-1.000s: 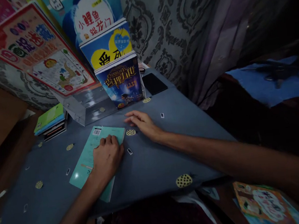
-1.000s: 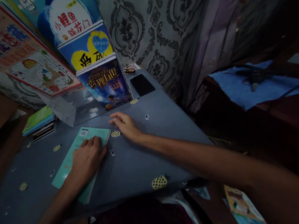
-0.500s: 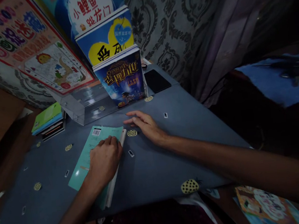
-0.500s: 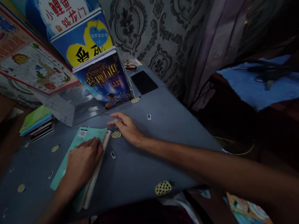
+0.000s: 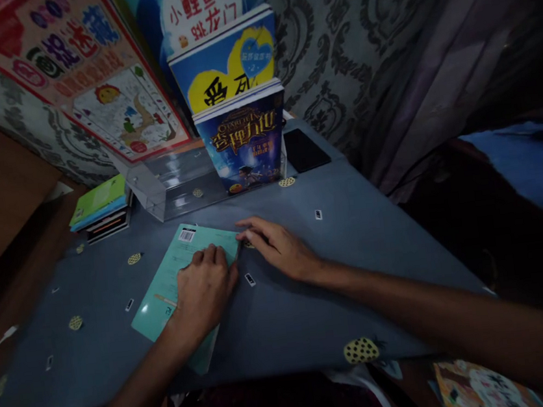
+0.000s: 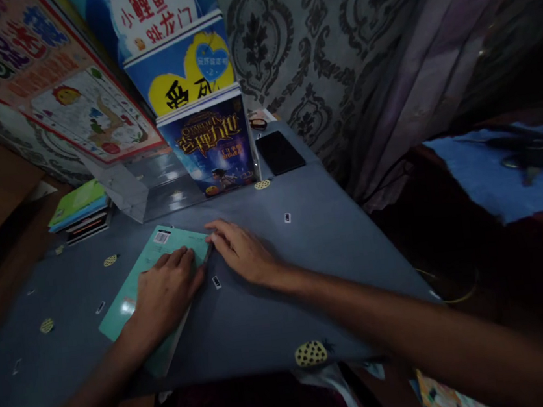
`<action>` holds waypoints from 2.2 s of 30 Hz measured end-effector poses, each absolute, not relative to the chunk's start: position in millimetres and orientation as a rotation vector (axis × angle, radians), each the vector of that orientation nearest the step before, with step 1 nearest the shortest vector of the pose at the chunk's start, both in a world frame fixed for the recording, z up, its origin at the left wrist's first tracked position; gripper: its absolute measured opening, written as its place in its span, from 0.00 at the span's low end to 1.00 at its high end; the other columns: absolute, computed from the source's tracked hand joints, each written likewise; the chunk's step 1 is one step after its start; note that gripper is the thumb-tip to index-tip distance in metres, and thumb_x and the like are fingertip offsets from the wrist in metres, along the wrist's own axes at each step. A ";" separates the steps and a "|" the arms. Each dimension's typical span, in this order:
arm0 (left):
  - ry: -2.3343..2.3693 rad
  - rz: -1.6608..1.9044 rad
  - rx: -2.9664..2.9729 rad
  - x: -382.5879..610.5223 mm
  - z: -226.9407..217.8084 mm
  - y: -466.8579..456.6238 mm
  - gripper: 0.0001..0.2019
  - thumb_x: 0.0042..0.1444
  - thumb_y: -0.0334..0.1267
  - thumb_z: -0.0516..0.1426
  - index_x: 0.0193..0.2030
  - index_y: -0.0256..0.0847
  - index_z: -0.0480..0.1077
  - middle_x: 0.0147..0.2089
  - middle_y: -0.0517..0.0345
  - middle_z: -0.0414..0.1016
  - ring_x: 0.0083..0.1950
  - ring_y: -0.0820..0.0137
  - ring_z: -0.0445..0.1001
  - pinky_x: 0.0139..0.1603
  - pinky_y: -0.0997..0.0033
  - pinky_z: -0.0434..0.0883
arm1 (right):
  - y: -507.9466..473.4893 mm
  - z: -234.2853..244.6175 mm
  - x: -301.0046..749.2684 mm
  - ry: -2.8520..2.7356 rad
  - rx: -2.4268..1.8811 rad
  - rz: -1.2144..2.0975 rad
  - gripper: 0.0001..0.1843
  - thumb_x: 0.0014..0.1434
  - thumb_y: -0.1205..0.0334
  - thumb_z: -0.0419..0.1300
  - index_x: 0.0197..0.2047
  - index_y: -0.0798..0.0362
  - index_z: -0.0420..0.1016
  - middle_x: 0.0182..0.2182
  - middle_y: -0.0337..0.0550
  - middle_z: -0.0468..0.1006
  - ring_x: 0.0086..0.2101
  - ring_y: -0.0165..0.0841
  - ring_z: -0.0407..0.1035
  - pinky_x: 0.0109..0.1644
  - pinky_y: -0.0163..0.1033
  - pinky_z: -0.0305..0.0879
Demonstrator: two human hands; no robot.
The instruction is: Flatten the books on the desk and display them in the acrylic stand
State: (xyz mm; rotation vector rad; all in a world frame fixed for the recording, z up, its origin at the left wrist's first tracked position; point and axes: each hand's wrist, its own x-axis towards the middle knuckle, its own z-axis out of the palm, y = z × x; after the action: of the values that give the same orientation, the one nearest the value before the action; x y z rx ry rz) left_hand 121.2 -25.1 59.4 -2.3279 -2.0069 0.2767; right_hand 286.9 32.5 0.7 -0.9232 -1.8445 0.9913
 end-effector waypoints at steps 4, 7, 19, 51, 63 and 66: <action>-1.840 0.077 -2.474 93.9 55.0 -28.3 0.15 0.71 0.44 0.53 0.55 0.41 0.75 0.59 0.48 0.78 0.57 0.56 0.76 0.51 0.58 0.77 | 25.0 0.6 287.1 -2.059 -0.913 0.859 0.17 0.72 0.60 0.49 0.57 0.52 0.74 0.47 0.49 0.83 0.48 0.41 0.78 0.54 0.48 0.73; -1.801 0.004 -2.561 66.3 47.7 -32.6 0.19 0.71 0.46 0.52 0.65 0.47 0.69 0.68 0.52 0.71 0.69 0.53 0.67 0.66 0.44 0.68 | 21.1 0.1 287.6 -2.163 -0.896 0.778 0.18 0.71 0.61 0.49 0.59 0.50 0.73 0.49 0.49 0.82 0.49 0.41 0.78 0.54 0.50 0.74; -1.960 -0.194 -2.619 6.6 15.9 -24.5 0.29 0.73 0.57 0.42 0.76 0.52 0.52 0.78 0.49 0.51 0.79 0.49 0.47 0.72 0.27 0.47 | 57.1 -22.9 253.9 -2.369 -0.835 0.648 0.24 0.72 0.54 0.49 0.67 0.52 0.66 0.65 0.55 0.72 0.64 0.45 0.66 0.68 0.60 0.63; -2.208 -0.699 -2.381 -51.6 0.9 12.2 0.32 0.70 0.58 0.41 0.71 0.40 0.62 0.74 0.46 0.61 0.75 0.57 0.59 0.74 0.47 0.59 | 56.8 -22.8 247.4 -2.597 -1.163 0.220 0.33 0.73 0.48 0.45 0.72 0.60 0.60 0.71 0.60 0.59 0.71 0.46 0.52 0.74 0.61 0.49; -2.462 -0.242 -1.964 -160.2 -4.4 -17.4 0.35 0.68 0.55 0.38 0.73 0.36 0.58 0.76 0.43 0.57 0.78 0.52 0.52 0.74 0.43 0.55 | 17.0 -19.9 246.3 -2.605 -1.101 0.237 0.30 0.73 0.52 0.47 0.72 0.55 0.62 0.70 0.56 0.63 0.71 0.47 0.54 0.73 0.62 0.52; -2.493 -0.197 -1.901 -174.0 -2.7 -25.0 0.35 0.68 0.53 0.38 0.73 0.33 0.58 0.76 0.41 0.57 0.78 0.50 0.53 0.73 0.40 0.57 | -3.2 -21.2 246.7 -2.624 -1.050 0.235 0.31 0.73 0.54 0.47 0.72 0.62 0.60 0.70 0.61 0.62 0.70 0.48 0.54 0.74 0.63 0.52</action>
State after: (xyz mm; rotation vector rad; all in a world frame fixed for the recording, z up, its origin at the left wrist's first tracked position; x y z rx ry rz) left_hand -174.0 -25.0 -2.7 -1.9008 -2.4933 -0.1970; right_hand 246.7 -3.2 -21.2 -1.0502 -2.6244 0.2347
